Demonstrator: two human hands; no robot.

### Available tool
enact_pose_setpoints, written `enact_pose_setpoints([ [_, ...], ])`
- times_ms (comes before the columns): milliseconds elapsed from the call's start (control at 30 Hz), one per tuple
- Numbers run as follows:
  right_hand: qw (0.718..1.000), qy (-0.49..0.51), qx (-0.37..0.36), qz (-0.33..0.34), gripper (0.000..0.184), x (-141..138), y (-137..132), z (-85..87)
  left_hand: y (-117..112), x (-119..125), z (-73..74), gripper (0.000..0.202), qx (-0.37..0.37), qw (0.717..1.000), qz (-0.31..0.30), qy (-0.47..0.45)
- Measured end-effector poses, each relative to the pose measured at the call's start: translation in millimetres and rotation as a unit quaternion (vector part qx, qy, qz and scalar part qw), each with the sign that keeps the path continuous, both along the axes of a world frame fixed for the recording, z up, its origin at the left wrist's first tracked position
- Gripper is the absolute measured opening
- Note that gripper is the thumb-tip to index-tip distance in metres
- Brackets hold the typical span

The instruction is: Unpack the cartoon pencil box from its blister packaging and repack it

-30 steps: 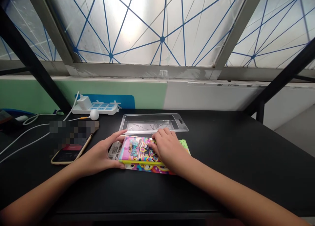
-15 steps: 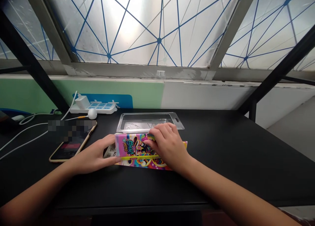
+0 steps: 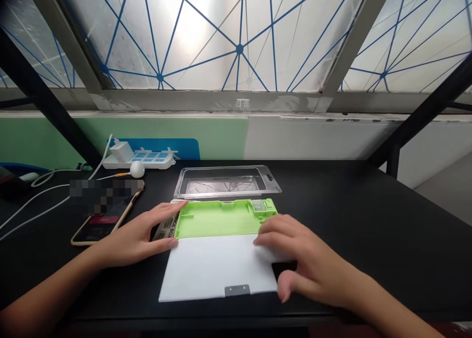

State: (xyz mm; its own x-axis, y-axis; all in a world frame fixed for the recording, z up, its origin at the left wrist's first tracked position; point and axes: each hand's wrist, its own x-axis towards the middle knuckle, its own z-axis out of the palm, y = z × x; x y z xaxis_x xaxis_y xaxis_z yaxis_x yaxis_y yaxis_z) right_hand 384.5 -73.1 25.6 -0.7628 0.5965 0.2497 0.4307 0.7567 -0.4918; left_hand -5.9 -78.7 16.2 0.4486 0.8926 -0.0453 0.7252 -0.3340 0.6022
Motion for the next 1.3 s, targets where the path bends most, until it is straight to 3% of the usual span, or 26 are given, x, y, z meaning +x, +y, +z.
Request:
enact_pose_setpoints([
  [100,0.994,-0.013,-0.017,-0.111,0.09,31.3,9.7,-19.7,0.1,-0.5,-0.5,0.079,-0.009,1.0,-0.003,0.002],
  [200,0.984,-0.055,-0.065,-0.158,0.106,43.9,11.8,-32.5,0.6,-1.5,-1.8,0.079,-0.009,1.0,-0.005,0.0],
  [600,0.967,0.05,-0.179,-0.174,0.087,41.5,17.8,-36.5,1.8,-3.7,-0.5,0.068,-0.018,1.0,0.001,0.002],
  [800,0.946,0.108,-0.211,-0.222,0.049,34.7,21.5,-37.9,3.5,-11.2,-6.4,0.061,-0.064,0.996,0.021,-0.058],
  [967,0.955,0.103,-0.164,-0.224,0.054,29.0,21.5,-38.7,7.1,-9.9,-8.4,0.063,-0.08,0.988,0.02,-0.129],
  [1133,0.969,0.049,-0.075,-0.23,0.063,31.0,18.7,-45.8,2.9,-0.2,-16.4,0.091,0.022,0.996,0.023,-0.081],
  [1200,0.971,0.052,-0.027,-0.231,0.059,31.0,16.2,-46.2,-1.8,4.2,-20.3,0.088,0.109,0.991,0.029,-0.071],
  [1300,0.969,0.096,0.049,-0.223,0.054,26.7,16.6,-37.4,-5.2,11.7,-18.7,0.07,0.253,0.961,0.027,-0.105],
])
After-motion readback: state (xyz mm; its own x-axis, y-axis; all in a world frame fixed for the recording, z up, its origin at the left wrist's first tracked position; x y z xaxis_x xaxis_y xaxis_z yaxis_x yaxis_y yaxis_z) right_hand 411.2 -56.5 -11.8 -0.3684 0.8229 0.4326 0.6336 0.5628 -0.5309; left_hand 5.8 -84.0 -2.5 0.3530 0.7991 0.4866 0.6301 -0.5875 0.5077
